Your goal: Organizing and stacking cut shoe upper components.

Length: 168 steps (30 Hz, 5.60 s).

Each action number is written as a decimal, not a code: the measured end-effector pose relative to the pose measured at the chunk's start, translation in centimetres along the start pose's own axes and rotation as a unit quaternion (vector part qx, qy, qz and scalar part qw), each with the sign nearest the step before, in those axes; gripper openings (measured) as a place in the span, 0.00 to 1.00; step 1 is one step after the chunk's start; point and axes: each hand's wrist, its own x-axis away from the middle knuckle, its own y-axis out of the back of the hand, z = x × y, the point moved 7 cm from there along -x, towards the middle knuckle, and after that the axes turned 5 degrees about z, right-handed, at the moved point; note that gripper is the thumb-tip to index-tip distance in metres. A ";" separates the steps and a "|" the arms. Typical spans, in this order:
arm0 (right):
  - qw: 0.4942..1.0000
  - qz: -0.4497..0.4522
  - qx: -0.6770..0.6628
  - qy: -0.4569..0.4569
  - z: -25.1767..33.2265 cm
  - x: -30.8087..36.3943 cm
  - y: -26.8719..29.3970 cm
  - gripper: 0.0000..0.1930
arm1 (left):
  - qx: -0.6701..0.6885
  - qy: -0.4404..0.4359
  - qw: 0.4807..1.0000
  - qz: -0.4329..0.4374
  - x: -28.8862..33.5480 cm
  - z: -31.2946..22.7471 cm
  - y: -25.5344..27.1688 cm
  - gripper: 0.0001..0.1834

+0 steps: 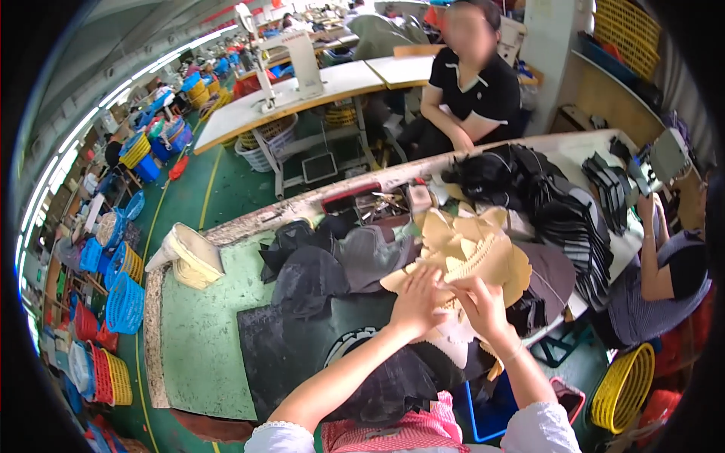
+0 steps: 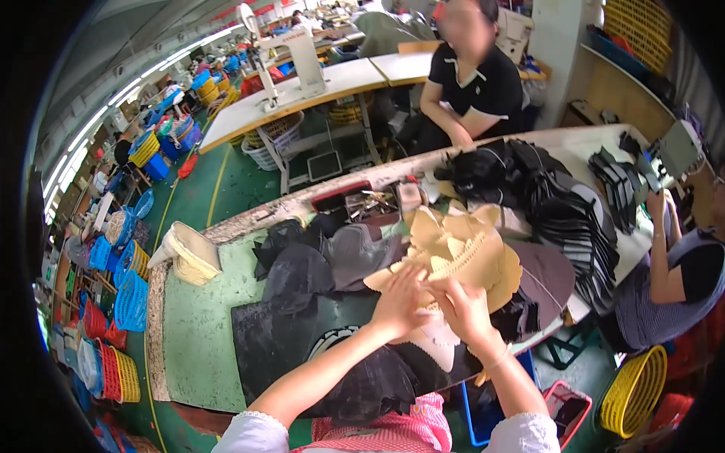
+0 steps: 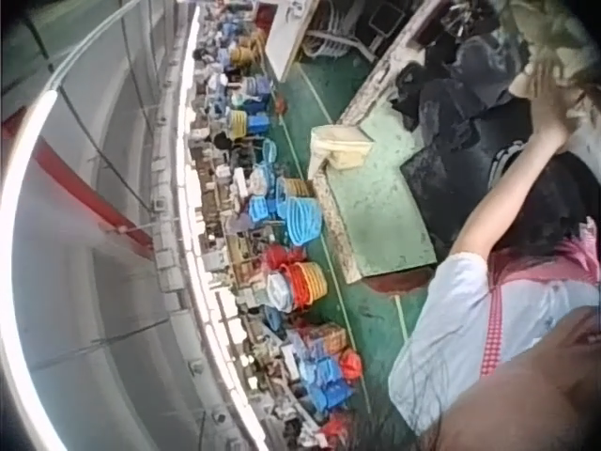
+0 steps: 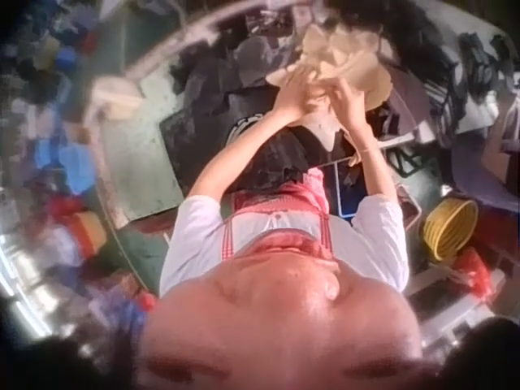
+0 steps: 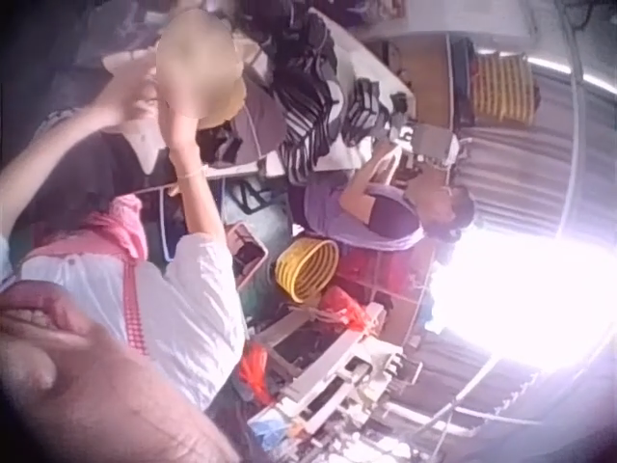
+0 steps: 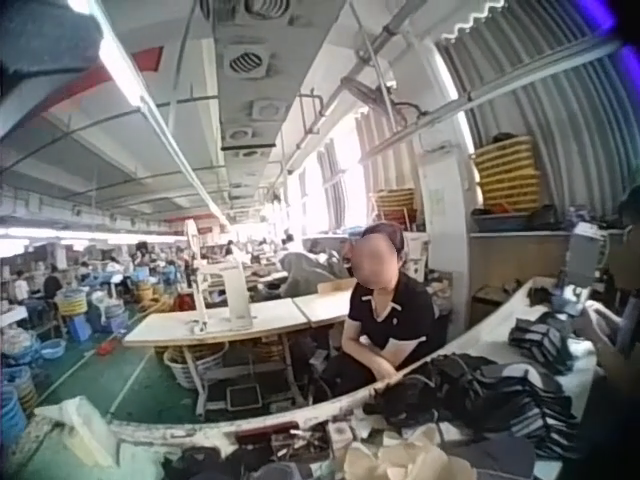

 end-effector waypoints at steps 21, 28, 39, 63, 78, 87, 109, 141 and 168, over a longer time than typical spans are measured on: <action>0.974 -0.152 -0.011 -0.166 4.2 4.4 7.6 0.09 | 0.167 -0.107 0.971 -0.131 -0.1 -1.7 6.2 0.21; 0.967 -0.189 -0.077 -0.150 3.2 5.2 6.9 0.09 | 0.577 -0.013 0.799 0.171 7.5 -8.7 4.3 0.18; 0.929 -0.183 -0.250 -0.202 -1.5 5.6 5.4 0.07 | 0.423 -0.102 0.900 0.025 8.4 -10.6 7.0 0.15; 0.758 0.253 -0.493 -0.344 3.6 11.6 -0.9 0.11 | 0.234 -0.241 0.938 -0.091 3.7 -15.2 10.6 0.06; 0.737 0.143 -0.557 -0.356 6.9 9.2 3.1 0.19 | 0.344 -0.093 0.916 0.183 6.9 -10.0 11.7 0.07; 0.821 0.423 0.031 -0.381 1.5 17.9 5.4 0.07 | 0.244 -0.085 0.966 0.009 6.7 -7.6 13.6 0.04; 0.882 0.354 -0.011 -0.310 2.9 16.4 6.3 0.10 | 0.316 0.019 0.948 -0.008 7.2 -4.9 13.4 0.07; 0.955 0.182 -0.118 -0.205 11.5 5.4 -1.1 0.09 | 0.269 0.006 0.962 -0.049 14.7 -7.8 10.8 0.08; 0.832 0.263 -0.285 -0.397 6.6 7.9 -8.6 0.07 | 0.609 0.265 0.747 0.000 23.0 5.6 7.9 0.30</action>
